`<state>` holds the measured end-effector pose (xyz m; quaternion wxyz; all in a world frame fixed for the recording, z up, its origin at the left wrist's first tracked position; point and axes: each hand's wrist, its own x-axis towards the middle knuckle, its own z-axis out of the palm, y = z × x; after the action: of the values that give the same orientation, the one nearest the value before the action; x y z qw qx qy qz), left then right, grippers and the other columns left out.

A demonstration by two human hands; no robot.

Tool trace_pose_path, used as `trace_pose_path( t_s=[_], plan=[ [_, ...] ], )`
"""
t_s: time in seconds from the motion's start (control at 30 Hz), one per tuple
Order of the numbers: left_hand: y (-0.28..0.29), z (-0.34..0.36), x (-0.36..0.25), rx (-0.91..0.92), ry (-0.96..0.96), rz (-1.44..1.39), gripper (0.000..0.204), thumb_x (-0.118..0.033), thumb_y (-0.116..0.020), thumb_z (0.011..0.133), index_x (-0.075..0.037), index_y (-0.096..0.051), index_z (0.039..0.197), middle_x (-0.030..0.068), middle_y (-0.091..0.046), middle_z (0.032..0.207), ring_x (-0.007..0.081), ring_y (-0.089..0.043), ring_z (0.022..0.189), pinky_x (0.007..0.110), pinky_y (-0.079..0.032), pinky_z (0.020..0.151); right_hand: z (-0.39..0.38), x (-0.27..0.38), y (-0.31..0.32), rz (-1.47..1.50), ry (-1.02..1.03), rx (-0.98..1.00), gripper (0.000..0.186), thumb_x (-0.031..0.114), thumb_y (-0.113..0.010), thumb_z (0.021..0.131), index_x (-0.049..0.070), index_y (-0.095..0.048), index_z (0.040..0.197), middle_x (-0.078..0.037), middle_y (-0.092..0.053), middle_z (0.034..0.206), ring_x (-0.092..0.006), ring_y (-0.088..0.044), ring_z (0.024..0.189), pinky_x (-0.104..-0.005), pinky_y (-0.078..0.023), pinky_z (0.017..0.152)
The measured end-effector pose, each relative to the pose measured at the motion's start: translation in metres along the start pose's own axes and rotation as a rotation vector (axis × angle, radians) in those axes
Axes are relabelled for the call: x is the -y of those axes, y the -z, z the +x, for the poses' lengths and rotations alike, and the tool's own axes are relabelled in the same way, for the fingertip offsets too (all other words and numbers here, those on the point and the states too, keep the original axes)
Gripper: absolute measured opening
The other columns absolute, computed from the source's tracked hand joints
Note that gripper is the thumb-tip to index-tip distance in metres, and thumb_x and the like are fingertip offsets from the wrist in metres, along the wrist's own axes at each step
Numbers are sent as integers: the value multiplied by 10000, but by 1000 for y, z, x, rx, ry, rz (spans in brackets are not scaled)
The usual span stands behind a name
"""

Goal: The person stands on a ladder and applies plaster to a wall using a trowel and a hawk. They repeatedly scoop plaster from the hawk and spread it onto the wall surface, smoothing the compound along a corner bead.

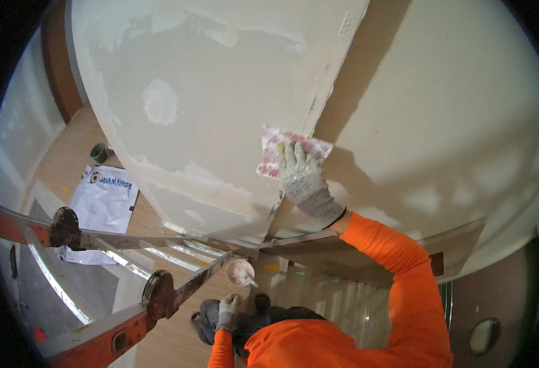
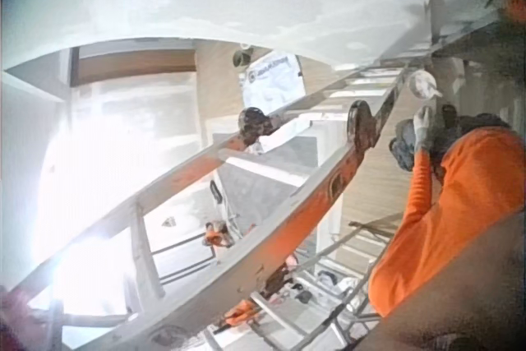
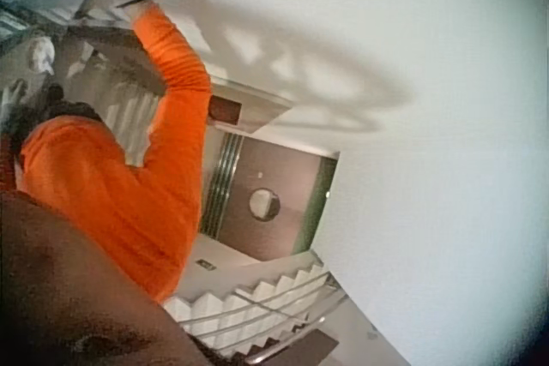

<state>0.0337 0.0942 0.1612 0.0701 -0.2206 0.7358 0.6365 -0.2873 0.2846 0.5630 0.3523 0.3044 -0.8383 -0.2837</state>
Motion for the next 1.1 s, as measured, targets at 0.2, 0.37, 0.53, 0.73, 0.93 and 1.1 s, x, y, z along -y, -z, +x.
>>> trace_pose_path(
  t_s=[0.2,0.37,0.53,0.73,0.93,1.1],
  plan=[
    [28,-4,11,-57,50,-24,304,-229,-608,991,38,-738,1056,108,-746,864,169,-695,782,331,-548,716,43,-82,80,143,-78,-193,503,211,-580,929,38,-563,1401,-113,-616,1281,-316,-620,1159,-467,-513,940],
    [22,7,4,-102,-3,-182,310,-225,-593,995,44,-735,1057,112,-746,877,173,-693,794,320,-542,742,82,-208,159,16,-200,-748,434,81,-561,951,104,-592,1383,-125,-668,1223,-278,-634,1097,-404,-551,910],
    [-6,16,-53,-17,-68,-104,302,-213,-583,1014,42,-734,1074,106,-751,918,175,-699,848,331,-545,798,43,-245,139,345,-281,-758,355,161,-634,930,-14,-656,1238,-182,-687,1152,-319,-665,994,-453,-534,870],
    [-10,12,-147,36,-237,-93,315,-238,-592,1020,16,-717,1157,105,-749,1013,182,-703,891,315,-545,828,17,-230,102,1533,-815,-760,269,241,-698,964,-5,-700,1073,-8,-674,901,-68,-566,702,-268,-457,613],
    [-4,15,-193,48,-308,3,285,-224,-571,1019,20,-708,1067,82,-719,942,166,-669,895,319,-528,803,53,-262,15,1624,-727,-777,253,300,-717,964,55,-708,902,63,-605,765,-30,-466,637,-263,-371,536],
    [4,11,-187,10,-301,132,279,-212,-564,1024,25,-708,1051,96,-717,939,165,-665,896,324,-530,806,74,-220,16,1448,-822,-605,457,424,-681,991,44,-613,747,-23,-561,698,-89,-516,657,-336,-418,533]
  ],
)
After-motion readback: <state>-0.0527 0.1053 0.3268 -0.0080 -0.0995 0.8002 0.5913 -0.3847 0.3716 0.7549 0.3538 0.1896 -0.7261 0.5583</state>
